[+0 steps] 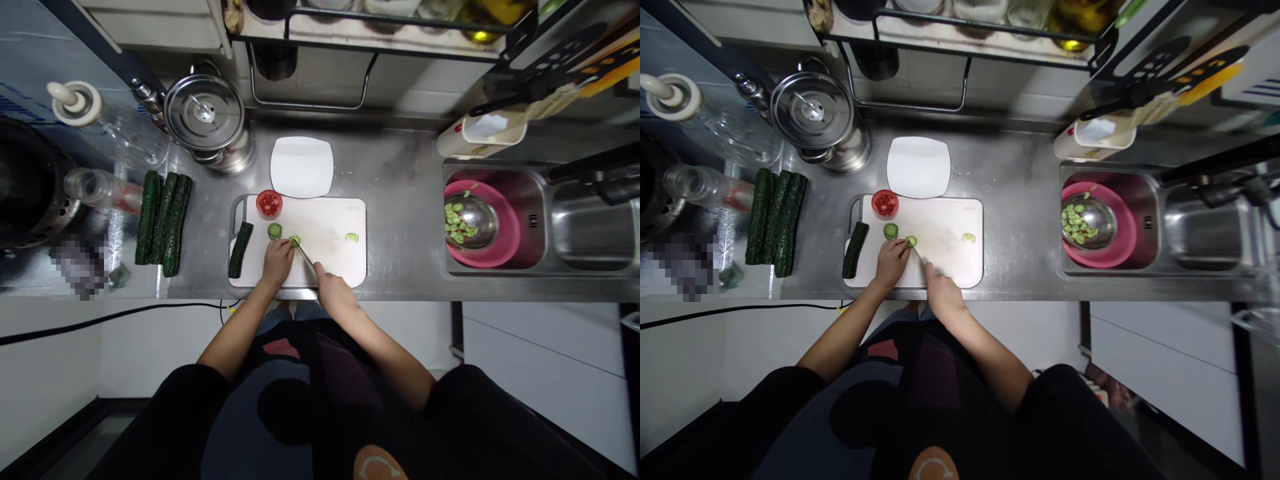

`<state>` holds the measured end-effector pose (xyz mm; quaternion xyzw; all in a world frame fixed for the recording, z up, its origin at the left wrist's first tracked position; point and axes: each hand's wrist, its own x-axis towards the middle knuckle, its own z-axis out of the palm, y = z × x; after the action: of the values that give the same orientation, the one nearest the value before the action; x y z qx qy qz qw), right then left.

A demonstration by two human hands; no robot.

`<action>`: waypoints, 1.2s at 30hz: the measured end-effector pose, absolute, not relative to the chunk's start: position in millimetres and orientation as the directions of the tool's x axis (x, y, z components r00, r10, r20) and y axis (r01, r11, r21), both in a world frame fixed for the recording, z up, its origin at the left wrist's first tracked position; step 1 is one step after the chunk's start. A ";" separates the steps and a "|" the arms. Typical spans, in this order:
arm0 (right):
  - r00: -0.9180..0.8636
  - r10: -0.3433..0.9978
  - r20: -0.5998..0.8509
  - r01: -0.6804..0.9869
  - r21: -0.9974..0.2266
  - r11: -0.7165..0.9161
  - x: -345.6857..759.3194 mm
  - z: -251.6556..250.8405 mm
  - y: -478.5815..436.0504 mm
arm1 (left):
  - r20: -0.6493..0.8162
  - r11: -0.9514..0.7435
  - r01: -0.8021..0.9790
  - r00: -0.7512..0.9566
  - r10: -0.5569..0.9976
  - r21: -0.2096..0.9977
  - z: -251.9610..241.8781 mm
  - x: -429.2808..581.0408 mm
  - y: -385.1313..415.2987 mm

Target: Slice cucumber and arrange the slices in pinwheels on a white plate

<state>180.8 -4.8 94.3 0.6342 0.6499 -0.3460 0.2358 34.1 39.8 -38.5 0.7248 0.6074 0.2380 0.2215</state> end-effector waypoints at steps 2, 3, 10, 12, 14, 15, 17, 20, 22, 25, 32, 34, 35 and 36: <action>-0.087 0.658 -0.748 0.987 -0.154 -0.044 180.2 95.1 -3.7 | 0.059 -0.152 0.779 0.146 0.987 0.608 -37.0 34.3 40.0; -0.088 0.656 -0.750 0.987 -0.155 -0.045 179.9 95.4 -3.3 | 0.050 -0.146 0.781 0.147 0.988 0.607 -36.1 34.4 40.1; -0.084 0.656 -0.750 0.986 -0.157 -0.053 179.0 94.6 -3.5 | 0.006 -0.113 0.784 0.138 0.990 0.610 -31.3 35.6 40.9; -0.083 0.657 -0.749 0.986 -0.156 -0.053 178.7 94.8 -3.4 | -0.001 -0.111 0.783 0.142 0.990 0.612 -30.5 35.5 41.2; -0.081 0.650 -0.756 0.986 -0.156 -0.058 178.6 95.3 -2.9 | -0.009 -0.112 0.781 0.149 0.989 0.614 -29.8 35.2 41.3; -0.081 0.648 -0.757 0.986 -0.157 -0.061 178.5 95.5 -2.6 | -0.011 -0.113 0.781 0.151 0.988 0.615 -29.4 35.0 41.4; -0.080 0.645 -0.760 0.985 -0.161 -0.067 178.4 95.2 -2.0 | -0.011 -0.114 0.781 0.153 0.988 0.614 -29.0 34.7 41.4; -0.081 0.643 -0.762 0.981 -0.174 -0.082 177.2 93.1 -1.2 | -0.003 -0.122 0.783 0.156 0.988 0.610 -29.1 34.6 41.5; -0.080 0.637 -0.767 0.980 -0.179 -0.092 175.4 91.4 -0.4 | 0.001 -0.127 0.784 0.159 0.987 0.608 -29.5 34.6 41.6; -0.076 0.627 -0.776 0.977 -0.182 -0.107 172.1 90.5 0.7 | 0.002 -0.130 0.786 0.161 0.987 0.604 -29.9 34.4 42.0; -0.066 0.578 -0.814 0.978 -0.168 -0.126 179.8 97.6 -10.2 | -0.013 -0.118 0.784 0.159 0.987 0.609 -28.6 34.5 42.7; -0.059 0.552 -0.832 0.980 -0.154 -0.128 184.2 99.3 -15.6 | -0.020 -0.113 0.786 0.158 0.987 0.607 -27.9 34.7 43.1; -0.053 0.542 -0.838 0.981 -0.145 -0.129 185.9 99.9 -18.0 | -0.024 -0.112 0.787 0.159 0.987 0.607 -27.3 34.7 43.5; -0.047 0.536 -0.843 0.982 -0.138 -0.130 187.3 100.2 -20.0 | -0.028 -0.112 0.787 0.161 0.986 0.606 -26.6 34.6 44.1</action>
<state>187.3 -20.0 100.2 0.6331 0.5994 -0.4053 0.2749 34.6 44.1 -26.6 0.7190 0.6168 0.1971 0.2525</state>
